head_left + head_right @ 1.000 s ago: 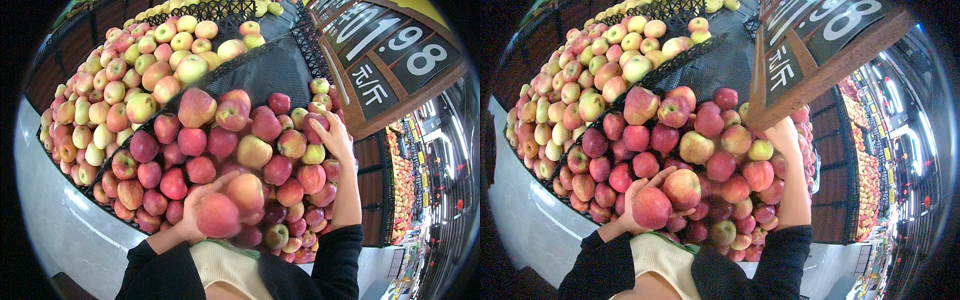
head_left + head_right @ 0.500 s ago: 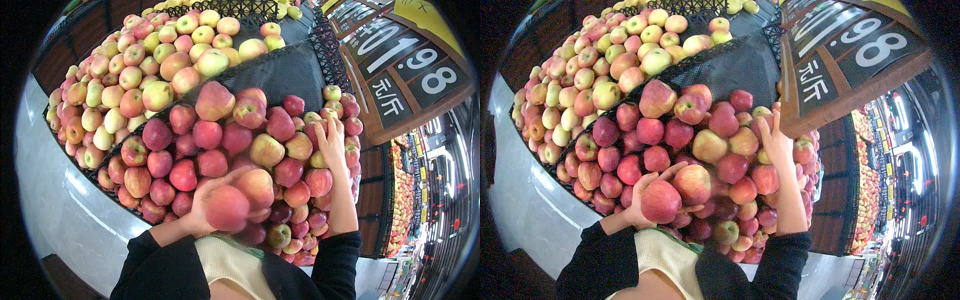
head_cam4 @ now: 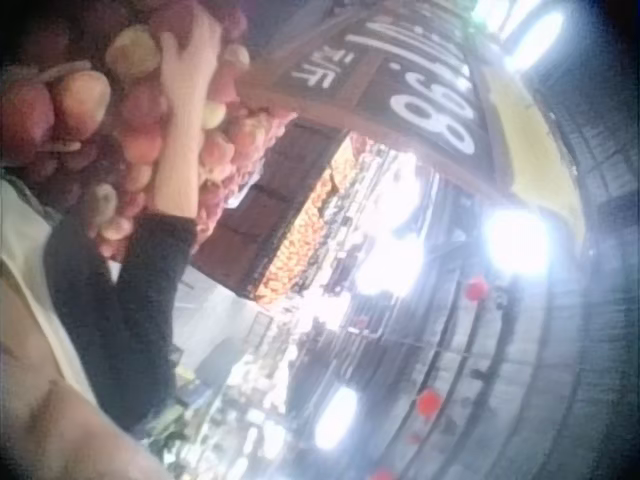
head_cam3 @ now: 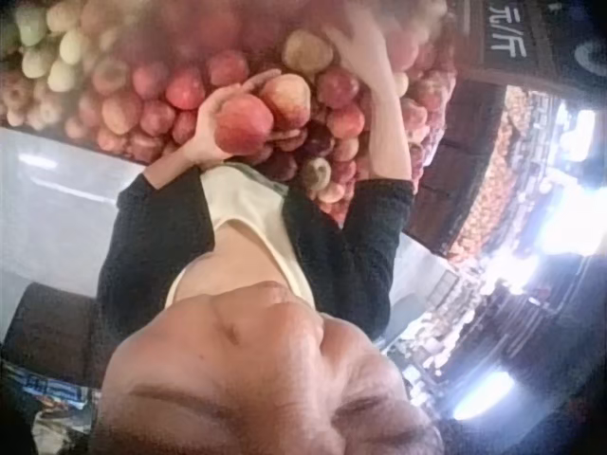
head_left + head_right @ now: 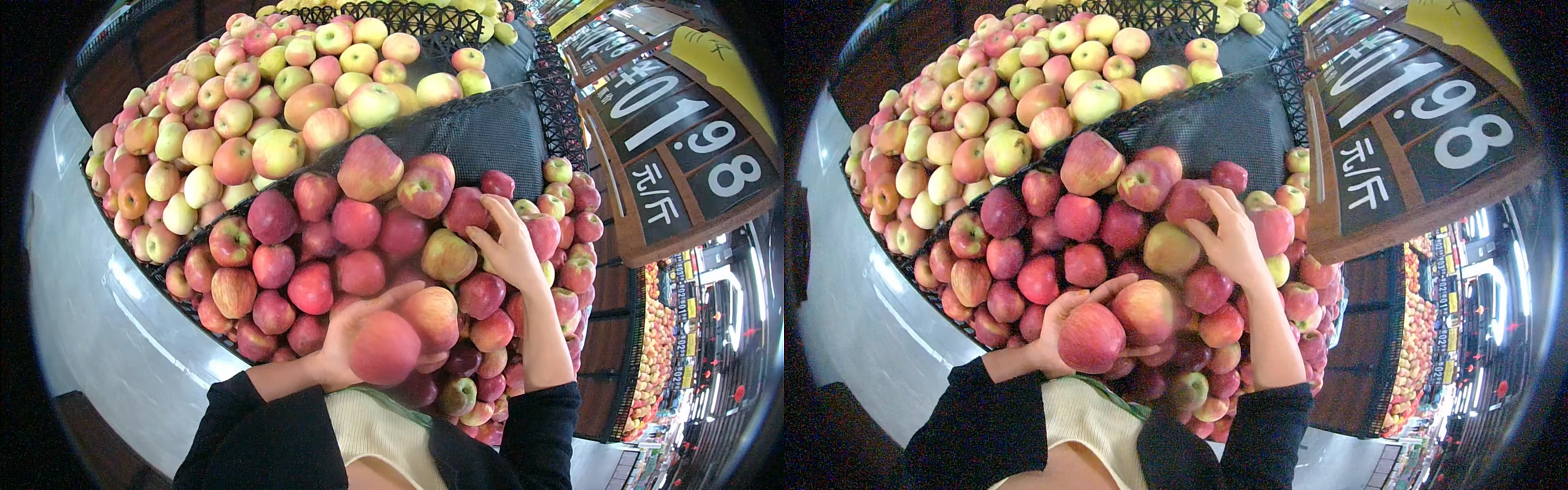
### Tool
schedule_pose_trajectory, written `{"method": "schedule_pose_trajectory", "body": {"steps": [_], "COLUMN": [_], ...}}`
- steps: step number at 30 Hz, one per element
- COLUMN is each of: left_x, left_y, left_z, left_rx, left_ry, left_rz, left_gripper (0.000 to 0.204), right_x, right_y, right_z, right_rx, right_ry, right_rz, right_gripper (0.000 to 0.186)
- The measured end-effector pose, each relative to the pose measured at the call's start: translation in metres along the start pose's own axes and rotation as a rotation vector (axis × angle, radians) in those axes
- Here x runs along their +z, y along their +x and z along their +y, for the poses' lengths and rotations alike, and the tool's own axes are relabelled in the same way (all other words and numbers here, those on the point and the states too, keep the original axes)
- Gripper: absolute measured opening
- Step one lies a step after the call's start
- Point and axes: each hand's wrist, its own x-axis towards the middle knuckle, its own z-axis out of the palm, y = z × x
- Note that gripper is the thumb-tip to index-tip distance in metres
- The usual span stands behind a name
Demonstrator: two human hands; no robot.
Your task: The person selects red apples from a bulk display in a supermarket, picking them one by one and placing them into a plastic bag. The person repeatedly reaches into the display, chooses apples, and adds them to the bag held in the other hand.
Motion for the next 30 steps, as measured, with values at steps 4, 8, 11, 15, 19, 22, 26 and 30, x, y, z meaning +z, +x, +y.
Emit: {"method": "schedule_pose_trajectory", "body": {"steps": [4, 8, 11, 15, 19, 22, 26, 30], "left_x": [0.003, 0.005, 0.008, 0.006, -0.002, 0.005, 0.001, -0.008], "left_y": [-0.003, -0.004, -0.006, -0.003, -0.002, 0.001, -0.001, -0.002], "left_z": [0.001, 0.002, 0.005, 0.002, 0.001, 0.003, 0.005, 0.004], "left_rx": [0.011, 0.056, 0.092, 0.091, 0.002, 0.031, -0.005, -0.034], "left_ry": [0.014, 0.108, 0.203, 0.422, 0.237, 0.149, 0.152, 0.055], "left_rz": [-0.024, -0.003, 0.033, 0.040, 0.016, -0.073, 0.003, -0.065], "left_gripper": [0.064, 0.064, 0.063, 0.065, 0.073, 0.072, 0.067, 0.068], "right_x": [-0.009, -0.024, -0.025, -0.010, -0.013, -0.039, -0.092, -0.125], "right_y": [-0.004, -0.017, -0.034, -0.055, -0.061, -0.058, -0.053, -0.058], "right_z": [-0.005, -0.056, -0.088, -0.106, -0.088, -0.078, -0.034, 0.030], "right_rx": [-0.060, 0.009, -0.175, -0.106, 0.082, 0.177, 0.323, 0.461], "right_ry": [-0.010, -0.012, 0.155, 0.300, 0.474, 0.359, -0.199, -0.307], "right_rz": [-0.056, 0.057, -0.234, -0.396, -0.281, -0.038, 0.277, 0.186], "right_gripper": [0.046, 0.042, 0.046, 0.060, 0.068, 0.075, 0.057, 0.040]}}
